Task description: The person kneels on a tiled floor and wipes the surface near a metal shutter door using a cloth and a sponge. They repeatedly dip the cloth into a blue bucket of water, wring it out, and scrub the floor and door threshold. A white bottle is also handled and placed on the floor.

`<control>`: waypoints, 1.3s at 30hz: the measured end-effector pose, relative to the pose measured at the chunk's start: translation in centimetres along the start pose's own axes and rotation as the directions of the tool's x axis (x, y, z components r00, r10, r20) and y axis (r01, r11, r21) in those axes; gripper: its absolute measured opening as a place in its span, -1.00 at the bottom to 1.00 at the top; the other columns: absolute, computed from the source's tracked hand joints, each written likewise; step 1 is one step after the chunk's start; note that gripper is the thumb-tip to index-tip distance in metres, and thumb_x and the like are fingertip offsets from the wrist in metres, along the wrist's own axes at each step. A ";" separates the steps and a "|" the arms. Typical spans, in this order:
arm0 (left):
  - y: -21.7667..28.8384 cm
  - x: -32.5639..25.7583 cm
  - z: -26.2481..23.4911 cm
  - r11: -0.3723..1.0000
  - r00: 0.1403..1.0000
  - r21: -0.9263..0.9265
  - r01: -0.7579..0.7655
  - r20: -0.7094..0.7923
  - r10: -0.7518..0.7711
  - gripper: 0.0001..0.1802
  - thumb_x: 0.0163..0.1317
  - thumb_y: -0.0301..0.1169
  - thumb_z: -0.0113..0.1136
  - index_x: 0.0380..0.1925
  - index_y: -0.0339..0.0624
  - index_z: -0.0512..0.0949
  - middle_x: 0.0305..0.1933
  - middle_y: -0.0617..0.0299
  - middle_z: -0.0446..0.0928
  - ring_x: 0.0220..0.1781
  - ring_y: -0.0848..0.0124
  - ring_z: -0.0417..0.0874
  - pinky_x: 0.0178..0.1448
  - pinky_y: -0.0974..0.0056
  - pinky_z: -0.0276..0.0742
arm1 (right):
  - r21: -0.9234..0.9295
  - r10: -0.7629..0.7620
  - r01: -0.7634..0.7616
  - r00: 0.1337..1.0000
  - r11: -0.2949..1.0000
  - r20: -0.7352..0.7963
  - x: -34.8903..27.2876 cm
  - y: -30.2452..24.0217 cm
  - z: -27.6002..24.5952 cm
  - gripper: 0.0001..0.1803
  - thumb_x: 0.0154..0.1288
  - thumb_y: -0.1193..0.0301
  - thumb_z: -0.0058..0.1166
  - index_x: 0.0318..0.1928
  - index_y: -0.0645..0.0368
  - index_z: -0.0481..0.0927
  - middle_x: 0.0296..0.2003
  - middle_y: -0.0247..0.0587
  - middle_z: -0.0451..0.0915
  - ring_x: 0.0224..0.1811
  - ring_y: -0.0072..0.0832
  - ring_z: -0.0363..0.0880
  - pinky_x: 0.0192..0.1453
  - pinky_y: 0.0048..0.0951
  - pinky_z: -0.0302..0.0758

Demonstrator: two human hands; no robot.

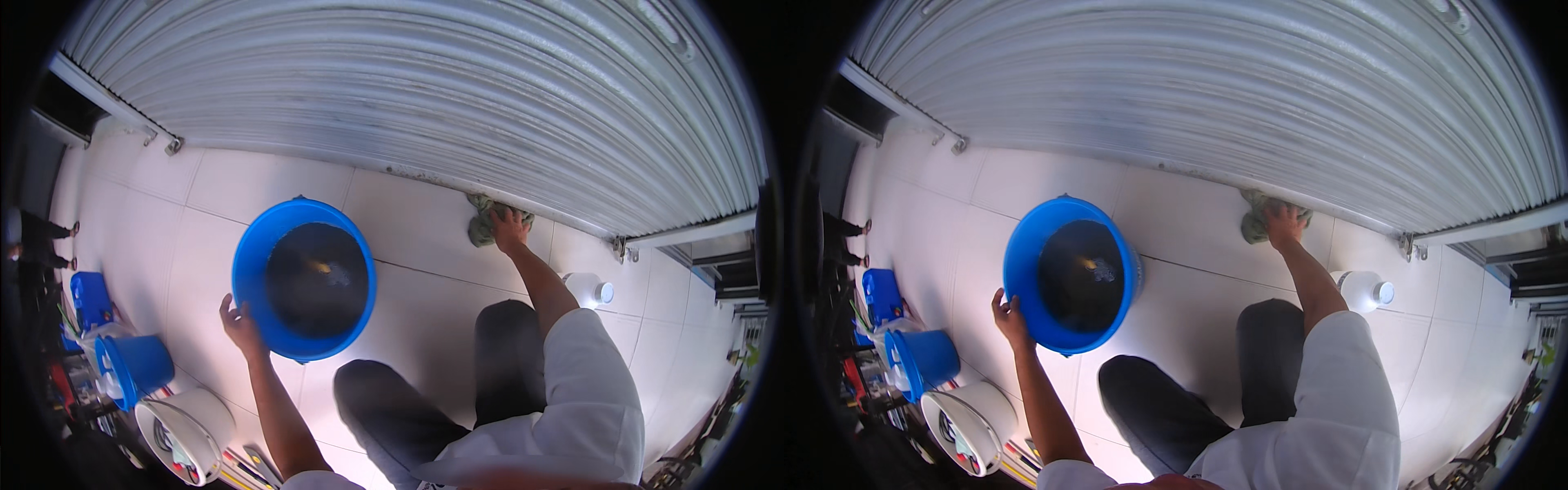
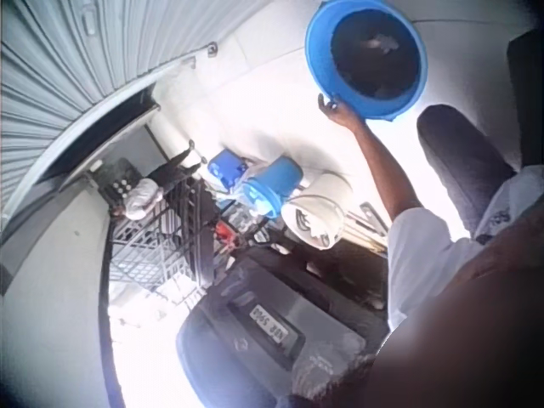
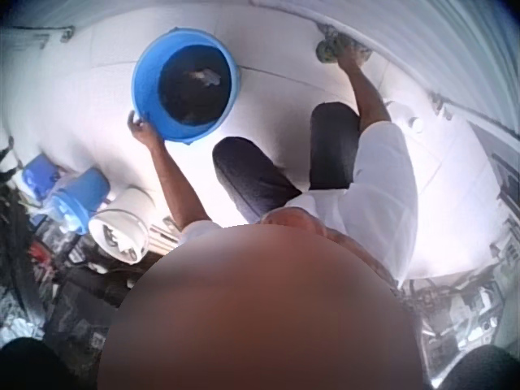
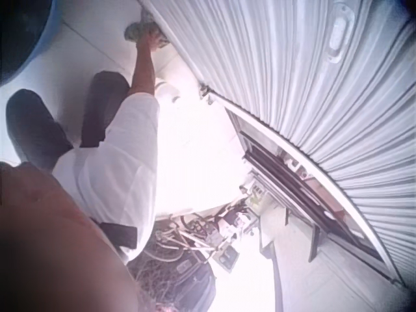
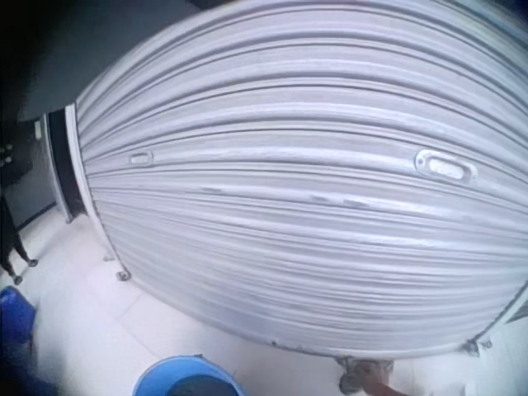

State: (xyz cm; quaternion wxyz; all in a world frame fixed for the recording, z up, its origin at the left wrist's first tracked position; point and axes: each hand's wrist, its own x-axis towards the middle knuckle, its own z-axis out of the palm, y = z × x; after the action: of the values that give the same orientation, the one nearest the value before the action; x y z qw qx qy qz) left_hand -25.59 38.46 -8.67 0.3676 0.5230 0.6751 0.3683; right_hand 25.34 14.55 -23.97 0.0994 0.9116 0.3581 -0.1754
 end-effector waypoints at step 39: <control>-6.7 5.6 -10.9 0.966 0.815 -0.076 0.249 -0.523 -0.251 -0.43 0.34 -0.14 -0.05 0.04 -0.55 0.36 -0.09 -0.22 0.50 -0.18 0.21 0.58 -0.13 0.19 0.55 | 0.230 -0.401 0.465 0.873 0.855 -0.277 9.9 -40.7 -2.7 -0.43 0.27 0.16 -0.17 0.29 -0.09 0.19 0.34 -0.14 0.06 0.34 -0.01 -0.01 0.39 0.04 -0.08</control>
State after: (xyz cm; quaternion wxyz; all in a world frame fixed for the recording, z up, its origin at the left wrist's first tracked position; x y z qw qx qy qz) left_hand -39.10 41.53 -10.18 0.2140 0.3078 0.8118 0.4476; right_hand 4.77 50.91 -27.57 -0.1172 0.8249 0.5343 -0.1425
